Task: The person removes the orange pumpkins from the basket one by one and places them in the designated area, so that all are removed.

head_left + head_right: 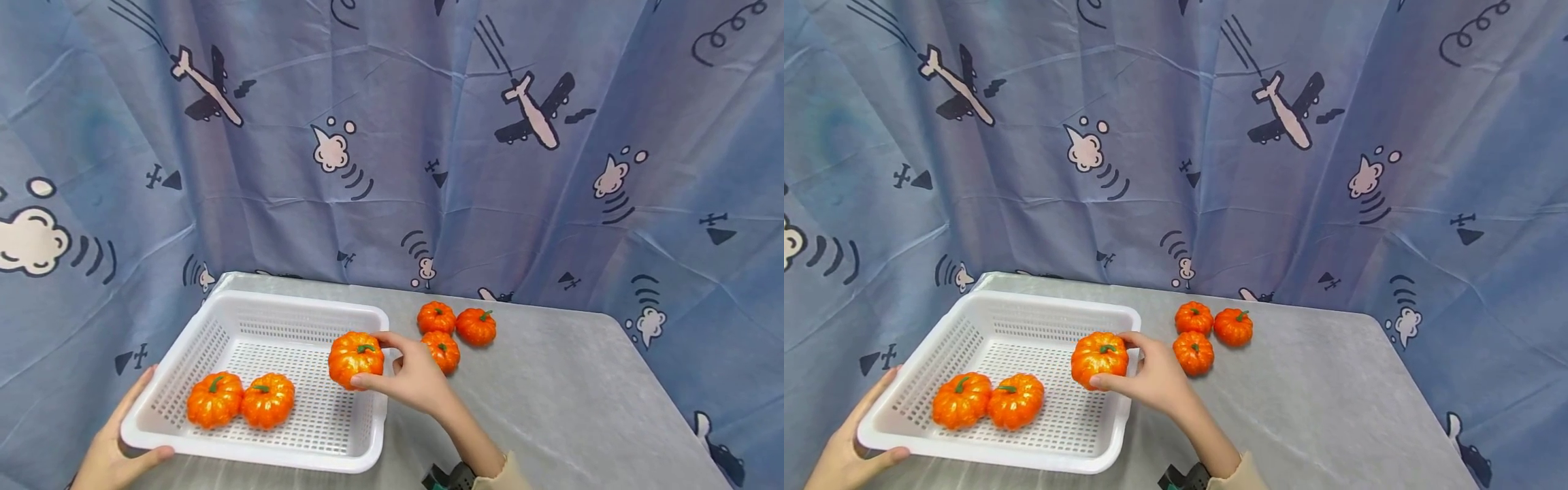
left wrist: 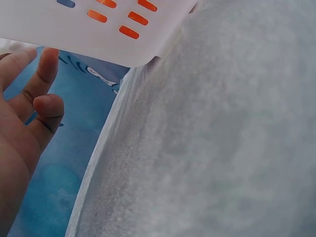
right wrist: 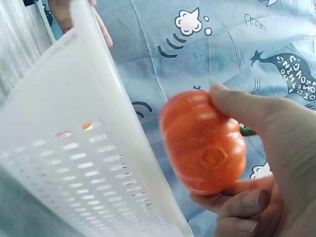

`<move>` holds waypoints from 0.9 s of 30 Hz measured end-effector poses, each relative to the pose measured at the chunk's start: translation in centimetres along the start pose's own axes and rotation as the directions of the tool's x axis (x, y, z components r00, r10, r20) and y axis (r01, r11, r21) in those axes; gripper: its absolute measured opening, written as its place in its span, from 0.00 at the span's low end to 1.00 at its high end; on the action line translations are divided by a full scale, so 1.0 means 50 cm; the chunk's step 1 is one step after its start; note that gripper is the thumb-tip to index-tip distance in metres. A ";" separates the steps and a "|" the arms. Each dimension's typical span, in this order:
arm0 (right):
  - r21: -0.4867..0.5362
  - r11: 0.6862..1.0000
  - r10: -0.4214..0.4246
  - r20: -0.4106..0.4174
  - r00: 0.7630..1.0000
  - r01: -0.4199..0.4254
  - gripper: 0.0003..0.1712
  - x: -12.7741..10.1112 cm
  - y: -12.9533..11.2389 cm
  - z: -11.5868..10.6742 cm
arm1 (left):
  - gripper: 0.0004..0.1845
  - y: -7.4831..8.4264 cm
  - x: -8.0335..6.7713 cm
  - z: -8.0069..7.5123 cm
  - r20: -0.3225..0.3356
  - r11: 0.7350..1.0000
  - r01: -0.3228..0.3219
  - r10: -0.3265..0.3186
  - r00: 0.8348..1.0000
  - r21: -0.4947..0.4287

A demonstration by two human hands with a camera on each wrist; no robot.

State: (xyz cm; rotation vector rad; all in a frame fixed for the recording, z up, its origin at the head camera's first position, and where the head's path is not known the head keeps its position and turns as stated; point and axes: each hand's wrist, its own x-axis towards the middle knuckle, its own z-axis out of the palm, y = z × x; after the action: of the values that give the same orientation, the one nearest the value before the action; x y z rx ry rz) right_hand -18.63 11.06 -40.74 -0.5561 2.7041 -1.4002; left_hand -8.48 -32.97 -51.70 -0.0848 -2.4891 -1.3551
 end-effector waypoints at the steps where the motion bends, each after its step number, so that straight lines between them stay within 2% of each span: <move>1: 0.015 1.000 0.014 -0.019 1.000 -0.014 0.41 -0.007 0.003 -0.005 | 0.67 0.000 0.000 0.000 0.002 1.000 0.005 -0.005 1.000 -0.002; 11: 0.093 0.992 0.099 -0.204 0.974 -0.082 0.40 -0.069 0.061 -0.068 | 0.67 0.004 0.001 0.001 0.004 1.000 -0.004 0.004 1.000 0.000; 19: -0.026 0.980 0.182 -0.296 0.938 -0.198 0.43 -0.101 0.112 -0.125 | 0.68 0.003 0.000 0.002 -0.005 0.999 -0.032 0.032 0.999 -0.006; 27: -0.155 0.950 0.187 -0.409 0.893 -0.270 0.45 -0.108 0.190 -0.176 | 0.68 0.003 0.002 -0.001 0.005 1.000 0.006 -0.006 1.000 0.004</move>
State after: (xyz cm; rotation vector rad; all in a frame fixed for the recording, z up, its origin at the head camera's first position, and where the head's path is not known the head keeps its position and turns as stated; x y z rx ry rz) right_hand -18.14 24.74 -43.78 0.0575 3.1184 -1.2890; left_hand -8.53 -32.94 -51.53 -0.0800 -2.4980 -1.3538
